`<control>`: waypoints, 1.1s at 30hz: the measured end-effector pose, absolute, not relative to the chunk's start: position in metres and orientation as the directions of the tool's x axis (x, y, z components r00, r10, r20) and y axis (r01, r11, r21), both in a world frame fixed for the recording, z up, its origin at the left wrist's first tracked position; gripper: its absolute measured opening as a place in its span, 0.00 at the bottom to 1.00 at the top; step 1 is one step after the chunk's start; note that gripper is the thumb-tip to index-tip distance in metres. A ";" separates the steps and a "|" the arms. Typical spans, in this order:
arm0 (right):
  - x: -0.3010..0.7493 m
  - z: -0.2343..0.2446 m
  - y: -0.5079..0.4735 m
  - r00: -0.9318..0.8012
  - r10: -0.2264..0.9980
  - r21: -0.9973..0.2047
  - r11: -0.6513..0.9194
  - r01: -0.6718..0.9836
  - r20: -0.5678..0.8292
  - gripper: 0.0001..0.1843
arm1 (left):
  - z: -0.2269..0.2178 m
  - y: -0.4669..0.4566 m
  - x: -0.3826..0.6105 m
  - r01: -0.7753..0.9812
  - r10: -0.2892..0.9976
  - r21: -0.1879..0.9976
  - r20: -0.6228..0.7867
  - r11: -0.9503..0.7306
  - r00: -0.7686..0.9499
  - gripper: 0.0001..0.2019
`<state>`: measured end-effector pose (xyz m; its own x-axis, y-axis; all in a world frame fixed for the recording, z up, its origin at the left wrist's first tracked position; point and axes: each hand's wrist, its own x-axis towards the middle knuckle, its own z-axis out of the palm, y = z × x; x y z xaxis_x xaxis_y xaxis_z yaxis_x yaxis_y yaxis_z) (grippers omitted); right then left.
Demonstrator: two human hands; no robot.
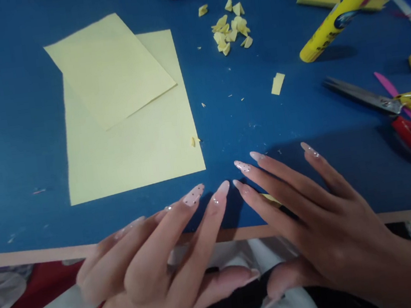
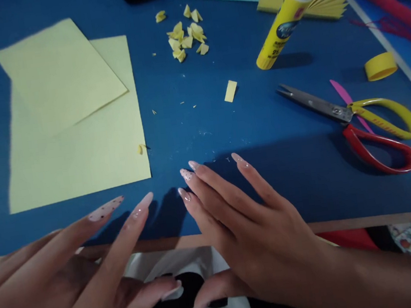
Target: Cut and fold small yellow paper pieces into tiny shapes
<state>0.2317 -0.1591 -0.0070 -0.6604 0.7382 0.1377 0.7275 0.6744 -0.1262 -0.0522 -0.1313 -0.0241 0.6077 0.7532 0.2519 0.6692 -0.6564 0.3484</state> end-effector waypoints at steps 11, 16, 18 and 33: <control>0.255 -0.011 -0.187 -0.483 0.839 -0.201 0.533 0.822 0.251 0.26 | -0.011 -0.127 -0.008 0.611 0.696 0.333 0.331 -0.718 0.638 0.16; 0.240 -0.007 -0.161 -0.224 0.928 -0.418 0.337 0.843 0.296 0.07 | 0.003 -0.106 0.010 0.543 0.716 0.493 0.286 -0.680 0.638 0.12; 0.235 -0.004 -0.154 -0.230 0.945 -0.441 0.313 0.841 0.232 0.04 | 0.005 -0.103 0.012 0.529 0.723 0.529 0.272 -0.663 0.635 0.11; 0.231 0.016 -0.142 -0.322 0.921 -0.580 0.389 0.716 0.220 0.12 | 0.011 -0.088 0.017 0.382 0.693 0.837 -0.005 -0.391 0.721 0.06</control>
